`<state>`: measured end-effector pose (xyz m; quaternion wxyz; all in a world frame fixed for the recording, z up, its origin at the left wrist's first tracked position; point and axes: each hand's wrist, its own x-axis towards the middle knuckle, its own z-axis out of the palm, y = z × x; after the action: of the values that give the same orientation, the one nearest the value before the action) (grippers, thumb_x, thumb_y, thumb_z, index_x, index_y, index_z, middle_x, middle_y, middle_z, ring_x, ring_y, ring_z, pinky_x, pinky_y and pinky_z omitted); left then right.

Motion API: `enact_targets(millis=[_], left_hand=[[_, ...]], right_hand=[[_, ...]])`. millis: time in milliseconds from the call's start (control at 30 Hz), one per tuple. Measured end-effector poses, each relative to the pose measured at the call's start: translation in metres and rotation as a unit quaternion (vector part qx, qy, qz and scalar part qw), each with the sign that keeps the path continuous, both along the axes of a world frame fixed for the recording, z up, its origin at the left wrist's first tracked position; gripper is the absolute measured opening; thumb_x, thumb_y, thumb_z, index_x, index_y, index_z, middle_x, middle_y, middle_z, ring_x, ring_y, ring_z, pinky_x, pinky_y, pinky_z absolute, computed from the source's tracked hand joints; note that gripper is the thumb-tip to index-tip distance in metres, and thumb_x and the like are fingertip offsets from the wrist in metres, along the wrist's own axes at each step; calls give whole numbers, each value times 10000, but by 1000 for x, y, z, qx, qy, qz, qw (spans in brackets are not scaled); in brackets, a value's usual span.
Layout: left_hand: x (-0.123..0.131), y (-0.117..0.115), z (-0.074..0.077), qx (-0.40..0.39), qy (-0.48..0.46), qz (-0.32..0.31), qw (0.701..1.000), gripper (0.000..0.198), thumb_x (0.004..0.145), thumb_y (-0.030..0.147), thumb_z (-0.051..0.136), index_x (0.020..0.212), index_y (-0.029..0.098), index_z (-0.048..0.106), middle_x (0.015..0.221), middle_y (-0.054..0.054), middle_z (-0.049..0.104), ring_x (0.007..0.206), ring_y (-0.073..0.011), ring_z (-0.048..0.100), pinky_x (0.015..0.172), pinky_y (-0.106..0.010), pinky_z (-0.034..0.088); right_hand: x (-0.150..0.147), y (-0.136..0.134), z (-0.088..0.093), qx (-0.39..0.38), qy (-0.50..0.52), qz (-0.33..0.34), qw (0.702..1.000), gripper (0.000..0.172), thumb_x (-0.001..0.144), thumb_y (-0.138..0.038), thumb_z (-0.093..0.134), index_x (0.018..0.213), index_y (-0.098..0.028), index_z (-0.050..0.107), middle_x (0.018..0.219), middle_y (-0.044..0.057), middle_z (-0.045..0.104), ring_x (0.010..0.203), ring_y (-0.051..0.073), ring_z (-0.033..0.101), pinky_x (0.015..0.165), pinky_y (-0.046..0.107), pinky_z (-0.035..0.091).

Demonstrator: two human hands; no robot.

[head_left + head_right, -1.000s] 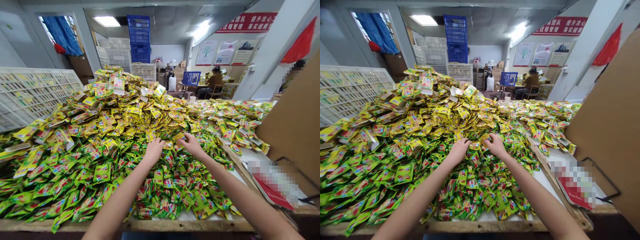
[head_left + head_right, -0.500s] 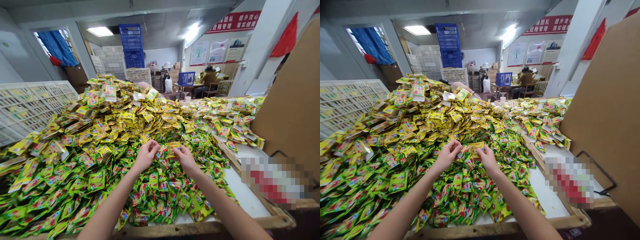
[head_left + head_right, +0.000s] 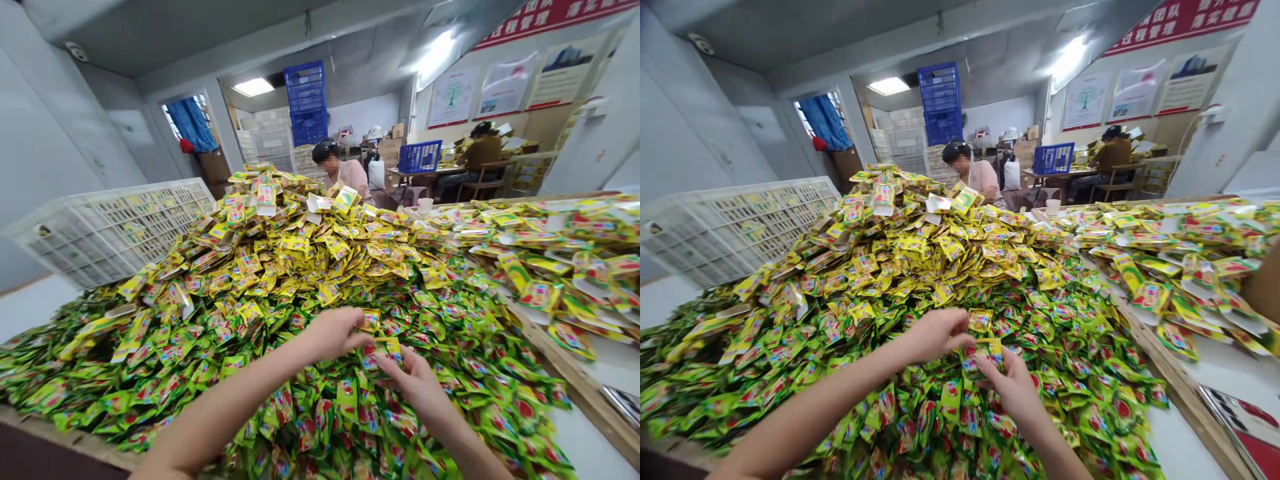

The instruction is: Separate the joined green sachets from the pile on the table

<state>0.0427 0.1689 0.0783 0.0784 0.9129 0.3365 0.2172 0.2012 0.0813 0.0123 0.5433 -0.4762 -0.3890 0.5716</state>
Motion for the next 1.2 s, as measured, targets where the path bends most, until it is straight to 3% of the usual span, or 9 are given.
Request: enact_targets(millis=[133,233,433,567,700,800,900,1033,1200], left_hand=[[-35,92,69,118,-92,177,973,236,857,242,512,1066,132,515,1136,-161,549,1103,-265,507,973,-424,380],[-69,161,117,188,-183,378,888,540,784,288,619,1248,105,410,1375,-221,340,1314,-346,302,1085,-484,243],[-95,201,128,104,-196,429,876,476,763,245,613,1200,122,468,1201,-201,516,1126,-352,518,958,-507,406],[-84,182,122,152,-210,409,875,399,790,164,525,1186,145,484,1238,-187,457,1150,-315,496,966,-445,417],[-67,127,123,230,-182,271,917,231,844,201,454,1034,150,576,1051,-123,544,1042,-244,526,942,-375,424],[-53,55,106,125,4,72,990,135,801,179,487,849,196,613,847,-52,573,815,-196,563,776,-327,466],[-43,-16,74,-40,150,-86,984,225,817,150,459,971,240,596,895,-33,606,750,-169,586,655,-269,451],[-33,-57,30,-146,0,-64,987,444,787,160,536,1214,245,449,937,-31,641,793,-172,606,709,-275,461],[-5,-58,-27,-265,-387,101,878,464,841,402,543,1247,211,422,1114,-90,617,996,-191,596,894,-340,451]], right_hand=[[-2,0,1,-16,-6,-17,1000,473,592,-519,772,904,-177,677,927,72,737,845,244,684,654,310,581],[0,4,-5,-14,-9,-40,999,468,595,-524,768,903,-183,677,910,66,742,822,239,688,621,299,580],[10,16,-21,-1,2,-59,998,451,605,-511,769,919,-201,672,917,59,740,836,268,696,638,344,596],[8,16,-18,13,-2,-68,998,462,617,-512,764,940,-195,669,929,64,738,843,264,692,640,338,594],[8,10,-5,28,38,-59,997,421,627,-469,778,938,-204,677,917,52,735,826,222,682,668,303,578],[16,2,6,34,75,12,997,432,636,-466,774,981,-220,686,896,45,725,757,189,666,645,293,562],[21,-6,13,52,61,123,989,512,635,-433,783,1099,-251,664,975,55,709,702,172,640,625,300,544],[14,-12,18,88,-19,208,974,424,679,-385,757,1075,-254,685,1004,58,681,744,184,641,683,309,538],[-2,-16,22,164,-115,0,980,344,706,-423,714,978,-213,712,1134,100,628,1033,260,590,904,372,488]])
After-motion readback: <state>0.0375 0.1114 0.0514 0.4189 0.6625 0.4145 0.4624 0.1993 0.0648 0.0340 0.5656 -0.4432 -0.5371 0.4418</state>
